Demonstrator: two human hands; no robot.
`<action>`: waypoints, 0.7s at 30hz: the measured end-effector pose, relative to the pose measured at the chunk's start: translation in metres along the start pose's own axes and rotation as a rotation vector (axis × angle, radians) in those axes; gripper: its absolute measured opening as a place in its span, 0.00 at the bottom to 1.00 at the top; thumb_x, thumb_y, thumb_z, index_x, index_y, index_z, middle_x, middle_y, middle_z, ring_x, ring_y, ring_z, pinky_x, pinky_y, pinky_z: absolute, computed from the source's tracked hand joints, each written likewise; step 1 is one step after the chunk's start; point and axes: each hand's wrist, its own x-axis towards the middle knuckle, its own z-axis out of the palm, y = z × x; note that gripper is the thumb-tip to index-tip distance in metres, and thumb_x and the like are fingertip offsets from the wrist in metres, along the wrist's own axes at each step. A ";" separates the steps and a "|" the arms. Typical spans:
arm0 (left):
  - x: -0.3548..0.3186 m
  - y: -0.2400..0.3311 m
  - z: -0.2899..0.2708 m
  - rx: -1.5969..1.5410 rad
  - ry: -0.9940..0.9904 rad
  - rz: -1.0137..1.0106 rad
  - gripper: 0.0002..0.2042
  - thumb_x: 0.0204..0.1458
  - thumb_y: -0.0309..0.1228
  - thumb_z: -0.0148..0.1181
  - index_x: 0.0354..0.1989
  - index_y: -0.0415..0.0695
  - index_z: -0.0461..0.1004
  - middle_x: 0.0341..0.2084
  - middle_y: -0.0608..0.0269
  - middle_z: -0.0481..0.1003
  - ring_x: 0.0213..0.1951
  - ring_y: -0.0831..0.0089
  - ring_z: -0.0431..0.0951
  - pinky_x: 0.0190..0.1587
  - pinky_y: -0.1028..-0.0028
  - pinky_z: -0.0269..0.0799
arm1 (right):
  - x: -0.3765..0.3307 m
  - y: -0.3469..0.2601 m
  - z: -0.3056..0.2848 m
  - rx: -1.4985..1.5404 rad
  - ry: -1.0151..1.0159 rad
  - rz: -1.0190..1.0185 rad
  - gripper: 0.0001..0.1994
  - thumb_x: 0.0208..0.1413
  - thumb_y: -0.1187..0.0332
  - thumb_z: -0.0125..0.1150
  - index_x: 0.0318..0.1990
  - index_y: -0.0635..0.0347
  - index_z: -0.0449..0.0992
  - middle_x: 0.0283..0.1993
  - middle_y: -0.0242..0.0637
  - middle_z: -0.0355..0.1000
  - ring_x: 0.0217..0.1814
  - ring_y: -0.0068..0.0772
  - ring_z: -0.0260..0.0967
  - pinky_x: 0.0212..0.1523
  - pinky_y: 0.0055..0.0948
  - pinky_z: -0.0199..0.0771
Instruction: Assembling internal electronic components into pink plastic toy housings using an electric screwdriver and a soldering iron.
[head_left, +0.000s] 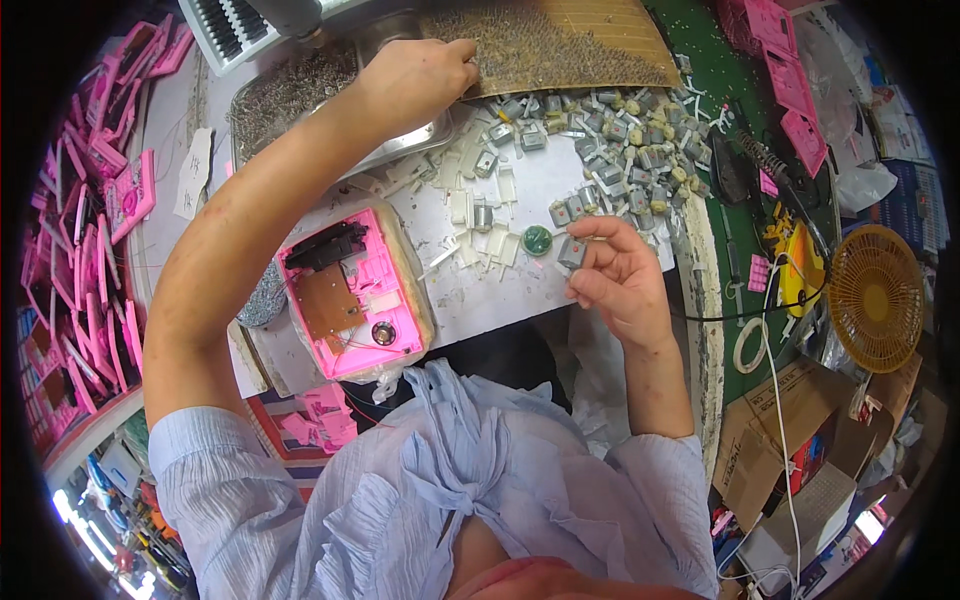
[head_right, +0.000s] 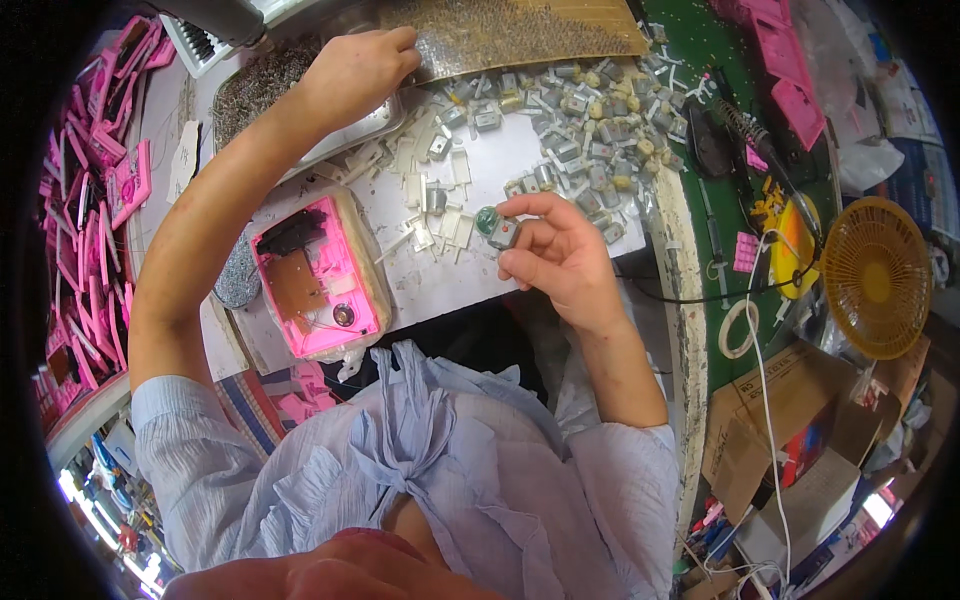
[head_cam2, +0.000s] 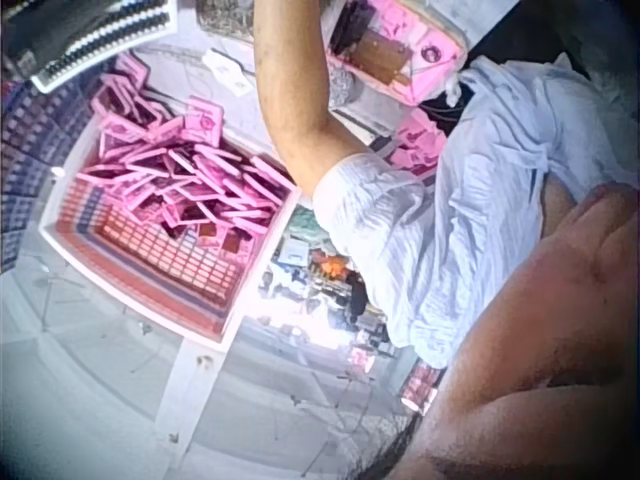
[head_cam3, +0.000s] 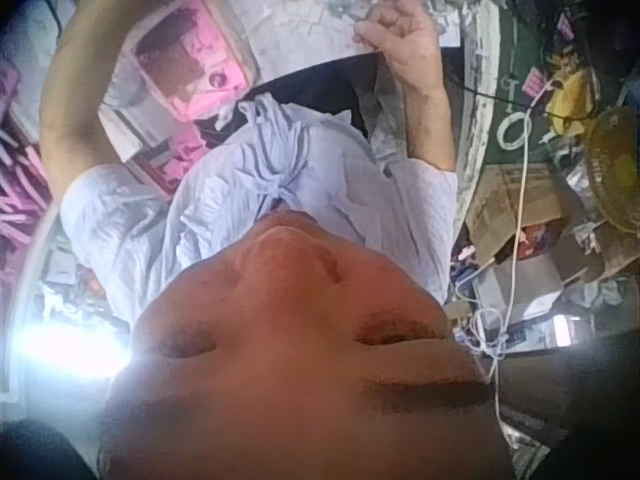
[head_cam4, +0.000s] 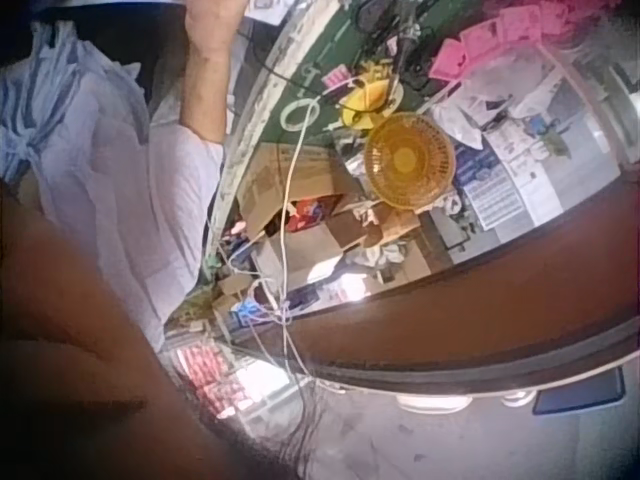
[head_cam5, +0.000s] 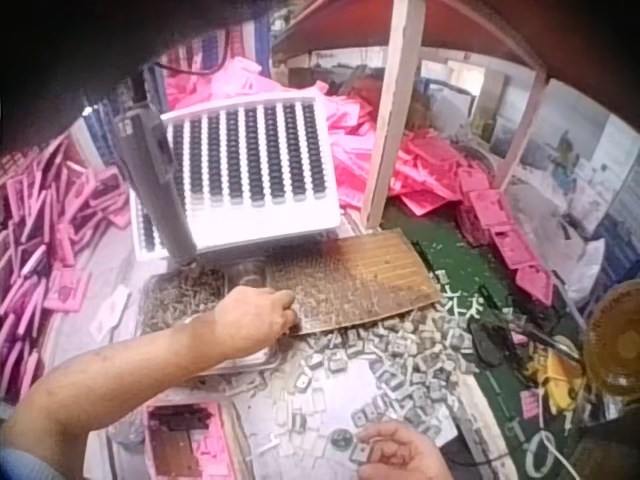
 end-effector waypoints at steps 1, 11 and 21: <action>0.001 -0.002 0.002 -0.001 0.019 -0.002 0.05 0.53 0.26 0.56 0.34 0.43 0.78 0.37 0.59 0.75 0.40 0.59 0.82 0.39 0.62 0.81 | 0.001 -0.001 0.000 -0.006 0.001 -0.001 0.23 0.56 0.80 0.67 0.60 0.64 0.71 0.30 0.32 0.74 0.31 0.18 0.71 0.32 0.16 0.67; -0.003 0.010 -0.004 -0.189 0.178 -0.086 0.04 0.47 0.26 0.62 0.31 0.41 0.76 0.30 0.52 0.74 0.34 0.51 0.81 0.34 0.58 0.77 | 0.014 0.005 -0.008 -1.051 0.106 -0.144 0.17 0.55 0.75 0.65 0.53 0.57 0.76 0.25 0.37 0.72 0.27 0.33 0.73 0.31 0.32 0.71; -0.058 0.047 -0.020 -0.981 0.393 -0.489 0.01 0.58 0.24 0.59 0.34 0.41 0.76 0.35 0.69 0.80 0.30 0.78 0.78 0.30 0.76 0.75 | 0.035 0.011 0.001 -1.358 -0.006 -0.311 0.14 0.52 0.75 0.60 0.48 0.59 0.76 0.32 0.46 0.77 0.35 0.54 0.76 0.36 0.48 0.74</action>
